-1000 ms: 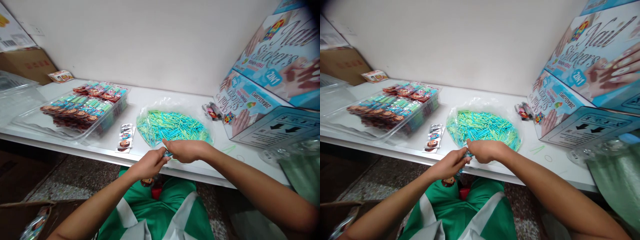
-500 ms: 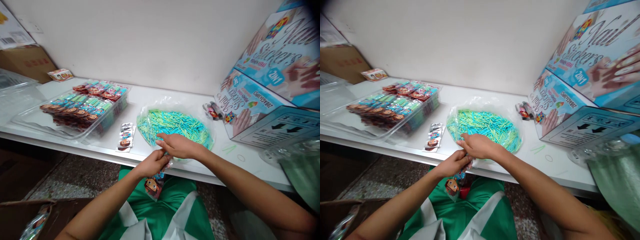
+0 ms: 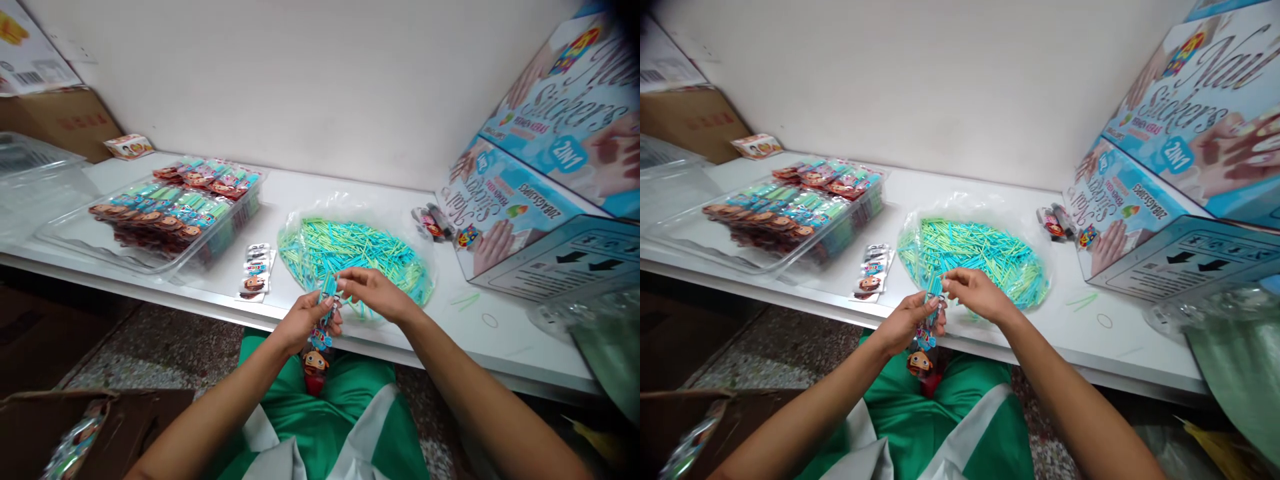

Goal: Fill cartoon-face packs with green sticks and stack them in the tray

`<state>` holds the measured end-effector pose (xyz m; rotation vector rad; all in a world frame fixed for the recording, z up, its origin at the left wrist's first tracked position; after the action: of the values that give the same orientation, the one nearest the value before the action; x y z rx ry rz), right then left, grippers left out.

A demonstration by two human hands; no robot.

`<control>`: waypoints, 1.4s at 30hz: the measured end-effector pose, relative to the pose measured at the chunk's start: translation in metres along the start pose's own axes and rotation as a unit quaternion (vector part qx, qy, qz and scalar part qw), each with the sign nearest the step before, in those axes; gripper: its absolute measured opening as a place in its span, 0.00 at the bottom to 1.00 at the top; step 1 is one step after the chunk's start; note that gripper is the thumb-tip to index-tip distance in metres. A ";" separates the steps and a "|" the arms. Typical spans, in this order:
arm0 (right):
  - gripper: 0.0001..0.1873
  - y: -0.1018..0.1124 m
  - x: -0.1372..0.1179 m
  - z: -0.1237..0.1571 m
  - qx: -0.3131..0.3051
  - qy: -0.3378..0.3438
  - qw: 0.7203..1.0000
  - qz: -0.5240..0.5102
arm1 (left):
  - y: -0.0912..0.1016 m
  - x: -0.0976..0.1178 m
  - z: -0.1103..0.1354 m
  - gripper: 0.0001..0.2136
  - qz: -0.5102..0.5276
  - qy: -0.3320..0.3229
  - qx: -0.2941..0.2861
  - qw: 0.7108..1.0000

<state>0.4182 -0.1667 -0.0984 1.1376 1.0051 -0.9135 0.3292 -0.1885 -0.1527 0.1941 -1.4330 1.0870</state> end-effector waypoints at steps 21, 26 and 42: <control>0.06 0.000 0.012 0.018 0.052 -0.014 0.998 -0.029 | -0.006 -0.003 0.003 0.13 -0.001 -0.006 0.002 1.000; 0.14 -0.002 0.005 0.018 0.060 0.011 0.998 0.004 | -0.007 -0.003 0.005 0.12 0.000 -0.007 -0.006 1.000; 0.05 0.001 0.004 0.017 0.085 0.027 0.995 0.043 | -0.013 -0.007 0.006 0.15 0.023 0.002 -0.024 0.999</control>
<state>0.4226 -0.1840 -0.0997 1.3446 0.9268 -0.9161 0.3352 -0.2030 -0.1514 0.1250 -1.4649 1.0872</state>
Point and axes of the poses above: each hand's wrist, its own z-axis away from the middle knuckle, its own y-axis out of the back of the hand, x = y × z, the point moved 10 cm from there along -z, towards the middle knuckle
